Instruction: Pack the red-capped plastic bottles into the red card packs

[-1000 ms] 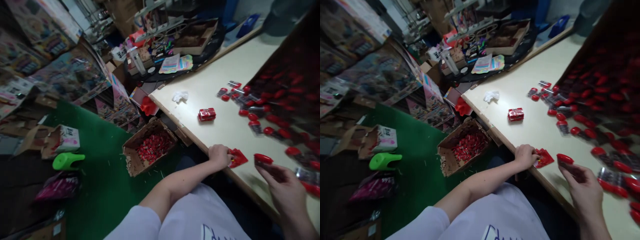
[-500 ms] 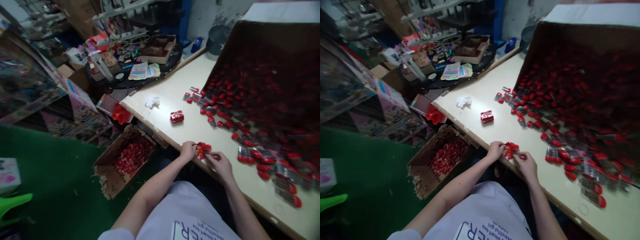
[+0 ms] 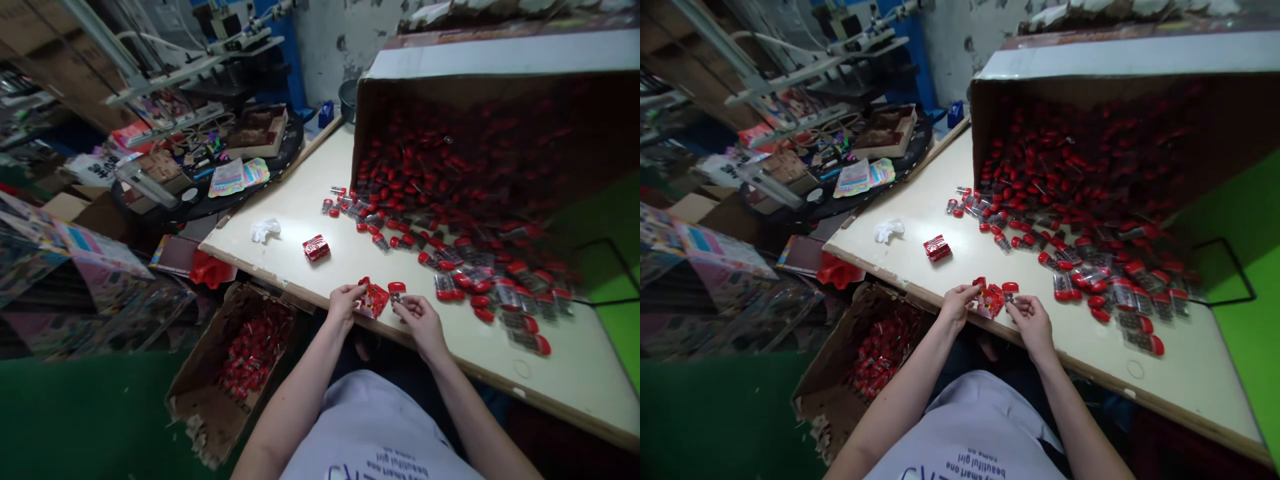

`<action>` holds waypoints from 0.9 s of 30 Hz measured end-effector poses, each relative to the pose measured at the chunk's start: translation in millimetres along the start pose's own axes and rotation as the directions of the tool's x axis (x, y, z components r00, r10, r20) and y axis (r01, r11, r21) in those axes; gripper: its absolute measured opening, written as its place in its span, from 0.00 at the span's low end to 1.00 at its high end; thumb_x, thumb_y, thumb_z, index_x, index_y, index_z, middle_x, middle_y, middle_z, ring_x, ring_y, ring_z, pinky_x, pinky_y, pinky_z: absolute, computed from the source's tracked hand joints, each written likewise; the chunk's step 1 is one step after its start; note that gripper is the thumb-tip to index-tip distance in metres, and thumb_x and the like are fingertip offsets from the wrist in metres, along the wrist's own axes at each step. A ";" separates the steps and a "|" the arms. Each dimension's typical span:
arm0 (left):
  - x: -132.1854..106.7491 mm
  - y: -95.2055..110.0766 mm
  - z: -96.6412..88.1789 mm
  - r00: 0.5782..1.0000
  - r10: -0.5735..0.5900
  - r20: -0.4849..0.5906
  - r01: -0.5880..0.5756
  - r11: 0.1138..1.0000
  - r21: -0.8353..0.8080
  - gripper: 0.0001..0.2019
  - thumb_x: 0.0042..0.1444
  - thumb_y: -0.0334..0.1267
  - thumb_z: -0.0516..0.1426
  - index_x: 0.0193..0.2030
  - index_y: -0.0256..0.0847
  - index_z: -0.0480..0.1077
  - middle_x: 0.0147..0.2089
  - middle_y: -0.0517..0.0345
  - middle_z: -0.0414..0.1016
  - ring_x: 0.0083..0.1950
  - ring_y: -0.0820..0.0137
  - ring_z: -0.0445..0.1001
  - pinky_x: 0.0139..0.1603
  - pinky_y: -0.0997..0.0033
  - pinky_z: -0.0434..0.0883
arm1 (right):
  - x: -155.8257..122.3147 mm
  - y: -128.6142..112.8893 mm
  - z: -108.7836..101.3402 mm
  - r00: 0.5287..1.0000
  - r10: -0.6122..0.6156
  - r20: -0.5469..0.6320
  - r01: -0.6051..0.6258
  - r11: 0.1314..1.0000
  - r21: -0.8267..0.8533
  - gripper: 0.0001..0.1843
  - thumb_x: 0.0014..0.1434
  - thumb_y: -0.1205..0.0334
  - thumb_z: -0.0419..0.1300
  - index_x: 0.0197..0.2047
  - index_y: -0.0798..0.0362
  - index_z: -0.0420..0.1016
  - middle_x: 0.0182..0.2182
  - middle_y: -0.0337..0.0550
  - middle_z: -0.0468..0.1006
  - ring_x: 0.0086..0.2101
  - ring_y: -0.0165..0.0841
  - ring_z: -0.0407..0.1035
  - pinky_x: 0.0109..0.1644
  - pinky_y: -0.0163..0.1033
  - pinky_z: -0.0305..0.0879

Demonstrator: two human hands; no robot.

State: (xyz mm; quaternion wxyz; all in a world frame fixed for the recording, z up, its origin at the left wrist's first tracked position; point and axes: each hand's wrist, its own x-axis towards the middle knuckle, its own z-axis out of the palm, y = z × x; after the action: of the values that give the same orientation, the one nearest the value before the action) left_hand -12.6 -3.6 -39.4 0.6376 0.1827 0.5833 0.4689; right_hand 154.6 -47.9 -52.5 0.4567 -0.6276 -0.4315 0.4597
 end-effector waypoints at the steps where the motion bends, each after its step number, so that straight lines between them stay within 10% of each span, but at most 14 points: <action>1: -4.2 2.5 2.5 0.999 -0.031 0.022 0.032 0.998 -0.058 0.17 0.31 0.44 0.67 0.25 0.34 0.71 0.20 0.56 0.71 0.21 0.76 0.66 0.25 0.75 0.57 | -1.7 -5.2 -0.2 1.000 -0.009 -0.009 0.009 1.000 0.022 0.27 0.50 0.51 0.62 0.50 0.53 0.62 0.29 0.41 0.74 0.30 0.33 0.71 0.28 0.35 0.68; 4: -18.5 8.9 9.0 0.992 -0.077 0.102 0.089 0.989 -0.121 0.16 0.30 0.41 0.68 0.24 0.33 0.71 0.23 0.55 0.73 0.22 0.78 0.66 0.25 0.76 0.57 | -1.9 -19.4 -1.5 0.995 -0.093 -0.016 0.093 0.996 -0.011 0.31 0.53 0.53 0.59 0.58 0.48 0.56 0.32 0.40 0.72 0.30 0.32 0.69 0.26 0.34 0.68; 12: -41.1 9.1 16.1 0.970 -0.101 0.223 0.119 0.991 -0.066 0.15 0.32 0.40 0.68 0.25 0.33 0.72 0.26 0.56 0.73 0.26 0.77 0.68 0.29 0.76 0.60 | 11.8 -33.1 -2.6 0.984 -0.078 0.160 0.059 0.992 0.115 0.16 0.57 0.52 0.54 0.40 0.53 0.75 0.38 0.44 0.68 0.30 0.30 0.66 0.28 0.34 0.67; 21: -44.2 -2.4 19.2 0.930 -0.062 0.362 0.049 0.998 0.046 0.15 0.38 0.43 0.66 0.28 0.33 0.73 0.22 0.60 0.69 0.22 0.80 0.61 0.25 0.77 0.55 | 11.0 -45.7 -2.6 0.964 -0.221 0.150 0.246 0.953 -0.178 0.12 0.54 0.52 0.58 0.29 0.51 0.75 0.31 0.42 0.69 0.34 0.33 0.67 0.35 0.37 0.66; 27: -39.0 3.2 25.9 0.962 -0.082 0.261 0.095 0.995 -0.036 0.14 0.34 0.39 0.68 0.26 0.31 0.74 0.21 0.58 0.71 0.21 0.79 0.62 0.26 0.75 0.56 | 13.9 -45.6 -8.5 0.966 -0.212 0.150 0.228 0.969 -0.093 0.15 0.58 0.51 0.53 0.40 0.49 0.77 0.34 0.43 0.67 0.32 0.32 0.67 0.32 0.37 0.69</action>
State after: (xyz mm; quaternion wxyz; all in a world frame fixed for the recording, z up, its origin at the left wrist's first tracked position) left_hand 14.6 -25.4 -8.0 0.7328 0.2009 0.4912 0.4259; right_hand 160.2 -26.4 -9.5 0.4388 -0.5662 -0.5538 0.4245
